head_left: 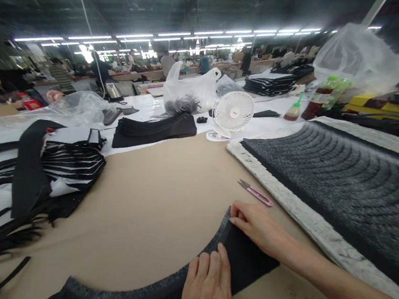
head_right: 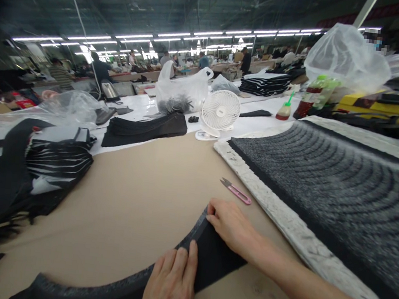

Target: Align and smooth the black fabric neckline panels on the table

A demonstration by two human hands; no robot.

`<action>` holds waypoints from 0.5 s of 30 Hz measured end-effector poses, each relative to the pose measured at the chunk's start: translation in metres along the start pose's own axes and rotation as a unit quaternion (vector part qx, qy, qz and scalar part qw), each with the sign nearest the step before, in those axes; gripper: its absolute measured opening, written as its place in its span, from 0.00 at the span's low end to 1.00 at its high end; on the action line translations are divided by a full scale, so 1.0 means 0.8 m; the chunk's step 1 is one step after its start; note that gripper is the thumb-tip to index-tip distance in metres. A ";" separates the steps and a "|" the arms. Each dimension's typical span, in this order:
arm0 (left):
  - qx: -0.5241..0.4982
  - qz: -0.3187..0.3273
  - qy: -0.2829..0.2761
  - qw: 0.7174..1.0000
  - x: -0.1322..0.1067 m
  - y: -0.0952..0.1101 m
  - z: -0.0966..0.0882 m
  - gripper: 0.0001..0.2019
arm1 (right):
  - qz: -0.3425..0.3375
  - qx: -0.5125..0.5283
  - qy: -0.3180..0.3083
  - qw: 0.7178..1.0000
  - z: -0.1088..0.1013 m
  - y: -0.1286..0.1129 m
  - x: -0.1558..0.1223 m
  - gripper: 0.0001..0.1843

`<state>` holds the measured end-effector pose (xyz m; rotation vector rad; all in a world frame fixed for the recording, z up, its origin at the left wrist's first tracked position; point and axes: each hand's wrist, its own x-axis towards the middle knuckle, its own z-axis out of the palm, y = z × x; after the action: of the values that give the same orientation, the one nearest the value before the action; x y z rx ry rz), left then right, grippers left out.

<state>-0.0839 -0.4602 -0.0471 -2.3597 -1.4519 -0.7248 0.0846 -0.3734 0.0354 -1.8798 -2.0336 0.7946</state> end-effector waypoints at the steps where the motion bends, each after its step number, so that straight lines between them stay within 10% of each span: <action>1: -0.002 -0.001 -0.004 1.000 0.000 0.000 0.000 0.23 | -0.010 0.001 0.001 1.000 -0.002 0.002 0.000 0.06; 15: -0.025 0.020 -0.009 0.999 0.007 -0.004 -0.012 0.24 | -0.192 -0.136 0.088 0.968 0.024 0.032 -0.050 0.19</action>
<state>-0.0874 -0.4593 -0.0359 -2.4323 -1.4056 -0.7397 0.1008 -0.4159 0.0122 -1.5316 -2.3736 0.2510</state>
